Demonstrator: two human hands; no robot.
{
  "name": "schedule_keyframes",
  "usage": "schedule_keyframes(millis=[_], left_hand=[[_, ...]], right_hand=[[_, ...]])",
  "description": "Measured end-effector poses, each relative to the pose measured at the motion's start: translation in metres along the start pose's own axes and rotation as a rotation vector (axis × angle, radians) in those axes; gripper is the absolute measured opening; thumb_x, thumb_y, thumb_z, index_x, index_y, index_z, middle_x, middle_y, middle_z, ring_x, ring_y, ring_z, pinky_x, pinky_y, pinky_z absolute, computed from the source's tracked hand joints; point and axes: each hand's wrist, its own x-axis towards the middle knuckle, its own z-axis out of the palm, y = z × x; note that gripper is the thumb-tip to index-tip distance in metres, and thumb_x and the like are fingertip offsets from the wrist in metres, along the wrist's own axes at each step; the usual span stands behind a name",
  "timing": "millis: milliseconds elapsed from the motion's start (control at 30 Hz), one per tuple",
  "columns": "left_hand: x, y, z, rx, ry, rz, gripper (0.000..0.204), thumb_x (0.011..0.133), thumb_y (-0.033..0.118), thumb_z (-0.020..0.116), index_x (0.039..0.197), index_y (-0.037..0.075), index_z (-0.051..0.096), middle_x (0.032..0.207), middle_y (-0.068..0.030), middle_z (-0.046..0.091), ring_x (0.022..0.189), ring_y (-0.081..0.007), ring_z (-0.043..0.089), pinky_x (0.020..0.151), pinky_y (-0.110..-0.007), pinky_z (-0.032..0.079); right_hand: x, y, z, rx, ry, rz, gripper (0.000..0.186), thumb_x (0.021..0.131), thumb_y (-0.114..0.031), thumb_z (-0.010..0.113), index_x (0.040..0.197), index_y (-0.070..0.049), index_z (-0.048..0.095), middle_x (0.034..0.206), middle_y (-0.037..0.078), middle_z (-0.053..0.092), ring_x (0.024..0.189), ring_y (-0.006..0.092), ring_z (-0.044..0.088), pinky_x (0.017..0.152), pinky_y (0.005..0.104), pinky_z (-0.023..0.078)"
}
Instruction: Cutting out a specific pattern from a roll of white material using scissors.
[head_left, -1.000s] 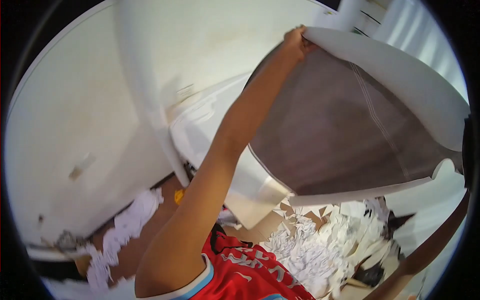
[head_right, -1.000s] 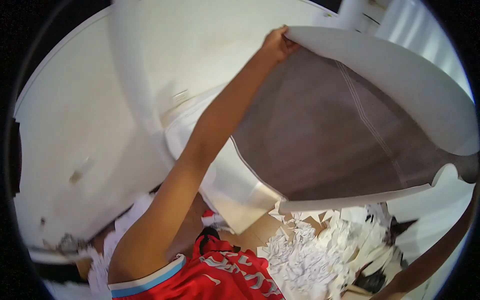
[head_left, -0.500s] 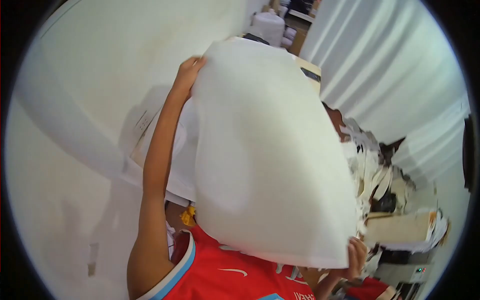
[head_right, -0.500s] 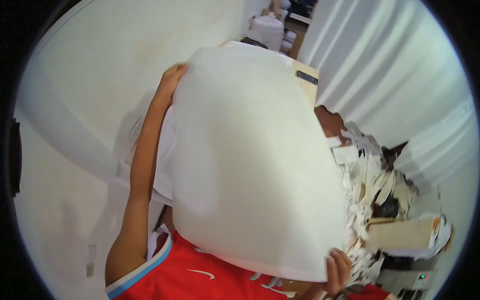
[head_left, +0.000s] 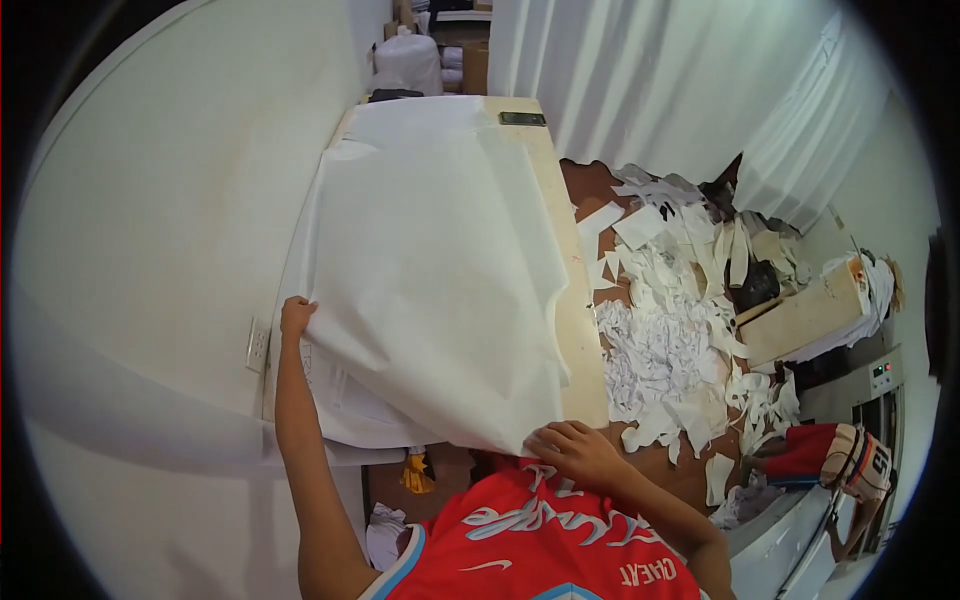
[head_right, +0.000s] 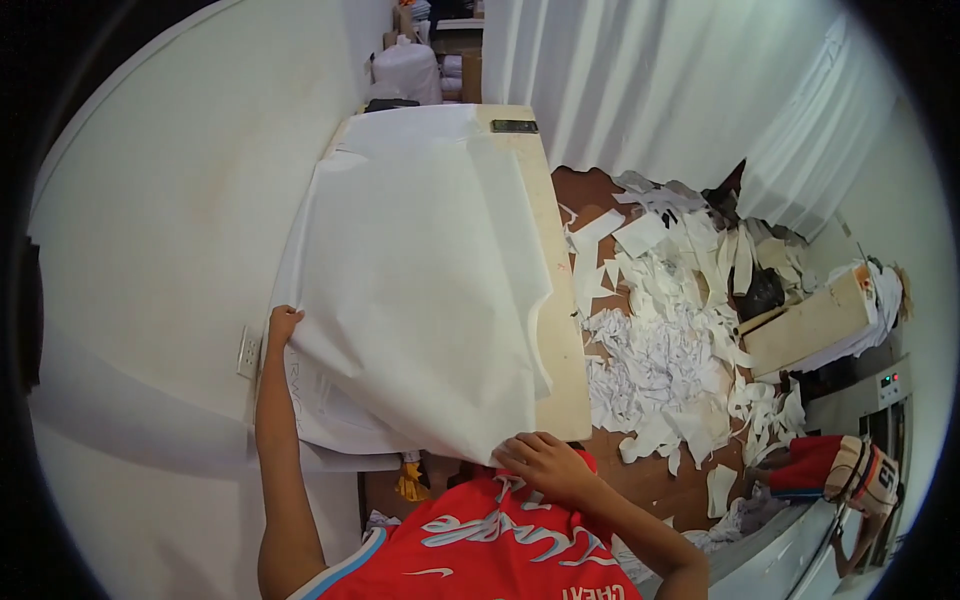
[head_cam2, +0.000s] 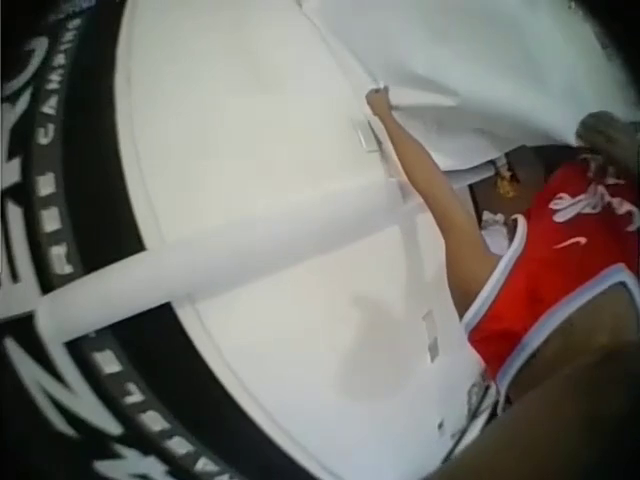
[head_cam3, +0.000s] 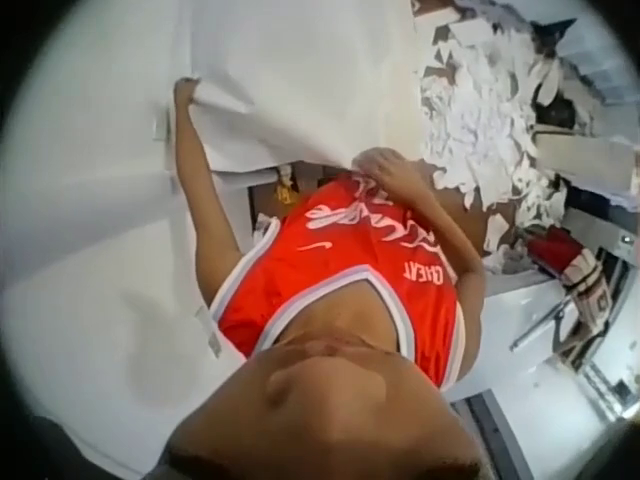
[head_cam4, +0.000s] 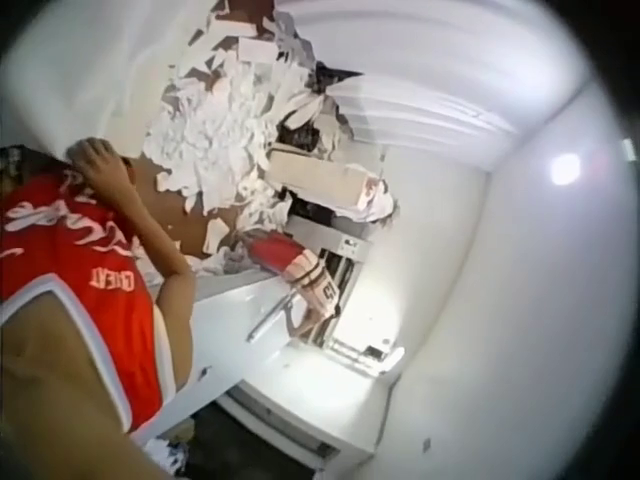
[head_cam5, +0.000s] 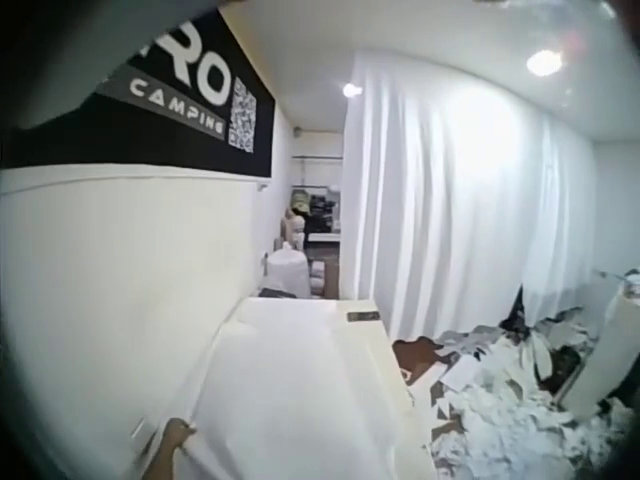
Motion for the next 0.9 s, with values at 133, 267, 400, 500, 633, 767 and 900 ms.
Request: schedule_keyframes(millis=[133, 267, 400, 500, 633, 767, 900], left_hand=[[0.013, 0.021, 0.005, -0.022, 0.066, 0.064, 0.037, 0.071, 0.03, 0.075, 0.089, 0.0, 0.066, 0.087, -0.017, 0.067, 0.082, -0.0319, 0.065, 0.072, -0.039, 0.05], [0.025, -0.007, -0.032, 0.004, 0.164, 0.127, 0.032, 0.071, 0.027, 0.075, 0.089, 0.002, 0.066, 0.088, -0.0163, 0.067, 0.083, -0.0319, 0.065, 0.072, -0.04, 0.05], [0.022, -0.019, -0.062, 0.117, 0.138, -0.027, 0.027, 0.071, 0.025, 0.075, 0.087, 0.006, 0.064, 0.088, -0.0124, 0.068, 0.083, -0.0309, 0.065, 0.071, -0.042, 0.05], [0.018, -0.002, -0.05, 0.298, 0.162, -0.048, 0.026, 0.072, 0.024, 0.074, 0.086, 0.005, 0.063, 0.088, -0.0125, 0.068, 0.083, -0.0317, 0.065, 0.072, -0.042, 0.05], [0.032, -0.034, -0.048, 0.077, 0.221, 0.004, 0.027, 0.078, 0.024, 0.071, 0.086, 0.0, 0.063, 0.084, -0.0155, 0.067, 0.078, -0.0286, 0.064, 0.071, -0.038, 0.049], [0.038, -0.062, -0.061, -0.124, 0.279, -0.009, 0.031, 0.088, 0.026, 0.062, 0.083, -0.005, 0.061, 0.078, -0.0147, 0.065, 0.072, -0.0235, 0.061, 0.068, -0.035, 0.047], [0.022, -0.036, -0.063, -0.09, 0.076, -0.038, 0.031, 0.091, 0.023, 0.057, 0.085, -0.007, 0.062, 0.073, -0.0131, 0.062, 0.069, -0.017, 0.054, 0.069, -0.033, 0.045]], right_hand=[[0.007, -0.006, 0.022, 0.019, -0.043, 0.084, 0.047, 0.074, -0.016, 0.062, 0.12, -0.012, 0.058, 0.113, 0.008, 0.057, 0.111, 0.0237, 0.053, 0.093, 0.0379, 0.044], [0.028, 0.002, 0.018, 0.147, -0.004, 0.064, 0.058, 0.071, -0.025, 0.072, 0.125, -0.013, 0.055, 0.123, 0.012, 0.053, 0.116, 0.0279, 0.05, 0.097, 0.0391, 0.042], [0.038, 0.053, 0.062, 0.792, 0.238, 0.667, 0.058, 0.08, -0.035, 0.072, 0.127, -0.007, 0.053, 0.126, 0.016, 0.052, 0.112, 0.0262, 0.055, 0.092, 0.0374, 0.046], [0.067, 0.11, 0.1, 0.893, 0.228, 0.959, 0.062, 0.084, -0.044, 0.066, 0.124, 0.001, 0.054, 0.106, 0.02, 0.062, 0.094, 0.0253, 0.063, 0.079, 0.0348, 0.05], [0.155, 0.161, 0.111, 1.054, 0.134, 1.037, 0.072, 0.084, -0.056, 0.06, 0.122, 0.005, 0.055, 0.107, 0.018, 0.063, 0.092, 0.0239, 0.063, 0.076, 0.0339, 0.05], [0.214, 0.187, 0.082, 1.95, -0.017, 0.82, 0.084, 0.083, -0.066, 0.051, 0.127, 0.006, 0.05, 0.119, 0.017, 0.06, 0.104, 0.028, 0.06, 0.094, 0.0385, 0.046], [0.243, 0.231, 0.095, 2.045, 0.338, 0.773, 0.089, 0.082, -0.068, 0.049, 0.128, 0.008, 0.048, 0.122, 0.02, 0.058, 0.108, 0.0296, 0.058, 0.096, 0.039, 0.044]])
